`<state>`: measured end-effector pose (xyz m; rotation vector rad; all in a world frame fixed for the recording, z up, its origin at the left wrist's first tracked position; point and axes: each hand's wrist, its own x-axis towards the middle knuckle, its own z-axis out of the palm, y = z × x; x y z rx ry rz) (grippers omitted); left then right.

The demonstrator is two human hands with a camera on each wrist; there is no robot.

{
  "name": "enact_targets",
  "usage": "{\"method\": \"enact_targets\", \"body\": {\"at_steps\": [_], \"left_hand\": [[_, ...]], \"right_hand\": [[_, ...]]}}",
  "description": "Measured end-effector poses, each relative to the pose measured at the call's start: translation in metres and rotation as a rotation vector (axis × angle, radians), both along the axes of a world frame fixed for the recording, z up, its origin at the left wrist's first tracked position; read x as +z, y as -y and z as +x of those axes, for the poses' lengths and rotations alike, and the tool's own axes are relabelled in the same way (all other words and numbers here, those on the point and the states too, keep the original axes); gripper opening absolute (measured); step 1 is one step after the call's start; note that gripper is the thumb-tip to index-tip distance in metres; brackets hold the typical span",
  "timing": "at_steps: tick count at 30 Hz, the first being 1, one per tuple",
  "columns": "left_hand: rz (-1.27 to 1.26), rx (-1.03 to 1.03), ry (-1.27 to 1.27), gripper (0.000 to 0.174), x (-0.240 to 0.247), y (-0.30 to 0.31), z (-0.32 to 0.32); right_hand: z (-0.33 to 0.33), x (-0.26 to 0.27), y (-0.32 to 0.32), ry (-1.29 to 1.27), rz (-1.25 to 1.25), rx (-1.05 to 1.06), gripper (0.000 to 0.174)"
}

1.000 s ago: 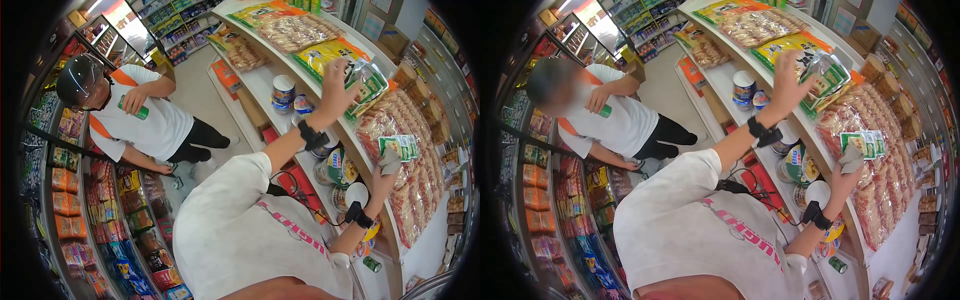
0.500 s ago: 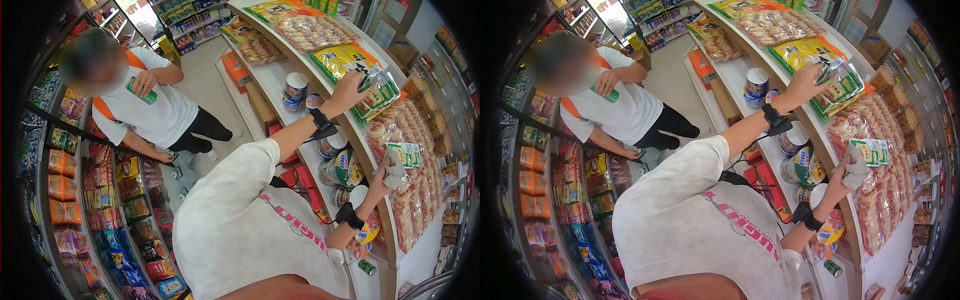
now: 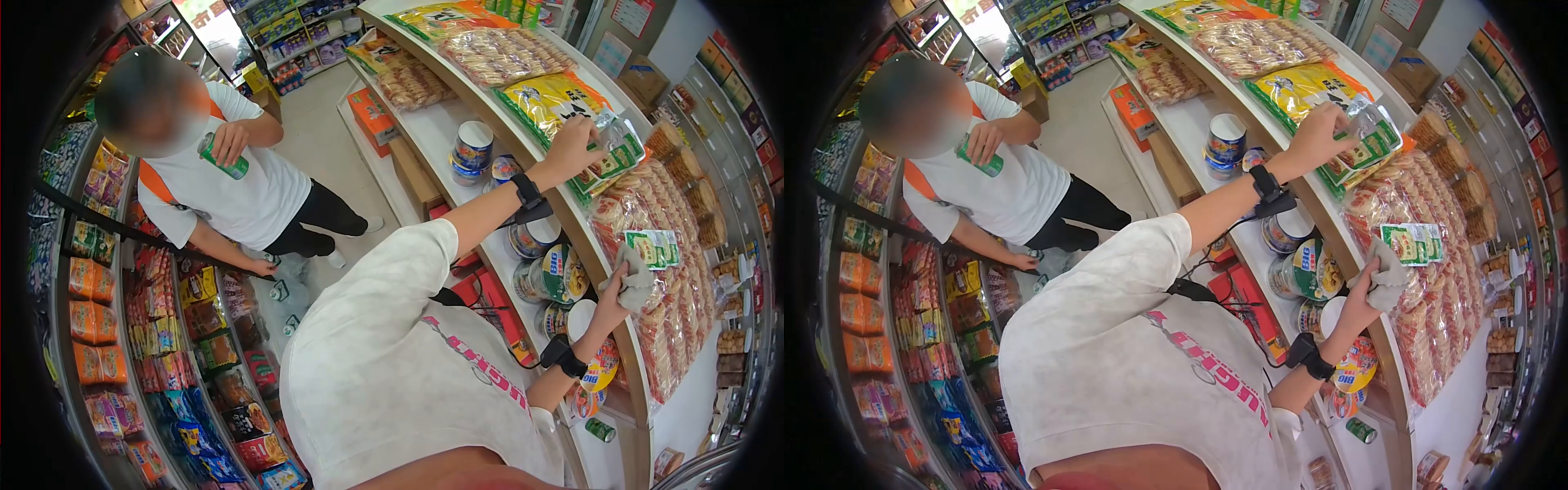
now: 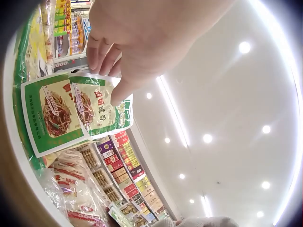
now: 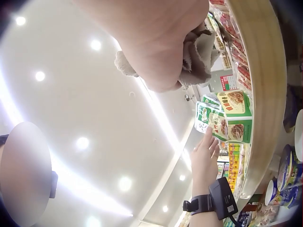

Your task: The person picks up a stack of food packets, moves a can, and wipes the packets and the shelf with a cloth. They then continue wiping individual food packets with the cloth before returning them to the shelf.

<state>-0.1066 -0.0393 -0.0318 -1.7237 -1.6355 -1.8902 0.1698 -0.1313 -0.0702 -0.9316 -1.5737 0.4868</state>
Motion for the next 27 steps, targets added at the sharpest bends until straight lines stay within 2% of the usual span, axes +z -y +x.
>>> {"method": "enact_targets", "body": {"at_steps": [6, 9, 10, 13, 14, 15, 16, 18, 21, 22, 24, 27], "left_hand": [[-0.026, -0.291, 0.127, 0.027, 0.014, -0.007, -0.017], [0.158, -0.22, 0.14, 0.022, 0.042, -0.002, -0.013], [0.251, -0.29, 0.243, 0.021, 0.057, 0.011, -0.005], [0.245, -0.483, 0.413, 0.028, 0.063, 0.045, 0.01], [0.197, -0.506, 0.346, 0.037, 0.057, 0.058, 0.012], [0.078, -0.552, 0.386, 0.035, 0.049, 0.073, 0.015], [-0.044, -0.597, 0.425, 0.034, 0.045, 0.094, 0.021], [-0.174, -0.647, 0.314, 0.033, 0.026, 0.12, 0.029], [-0.445, -0.587, 0.21, 0.033, 0.022, 0.157, 0.031], [-0.348, -0.553, 0.212, 0.033, 0.015, 0.158, 0.03], [-0.153, -0.482, 0.218, 0.033, -0.003, 0.161, 0.025], [-0.222, -0.797, 0.778, 0.035, -0.001, 0.178, 0.02]], "right_hand": [[0.001, -0.01, -0.002, 0.011, -0.036, -0.018, 0.03], [0.0, -0.011, -0.002, 0.034, -0.092, -0.004, 0.035], [-0.002, -0.009, -0.002, -0.072, -0.201, -0.007, 0.038], [-0.007, -0.004, -0.002, -0.456, -0.474, 0.045, 0.047], [-0.008, -0.003, -0.003, -0.63, -0.528, 0.099, 0.049], [-0.009, -0.002, -0.005, -0.808, -0.58, 0.154, 0.051], [-0.012, 0.003, -0.004, -0.855, -0.585, 0.268, 0.053], [-0.027, 0.013, 0.004, -0.953, -0.597, 0.498, 0.057], [-0.054, -0.003, 0.011, -0.5, -0.613, 0.395, 0.055], [-0.07, 0.024, 0.033, -0.208, -0.514, 0.392, 0.049], [-0.086, 0.021, 0.04, -0.188, -0.502, 0.418, 0.043], [-0.11, 0.026, 0.047, -0.2, -0.488, 0.483, 0.035]]}}
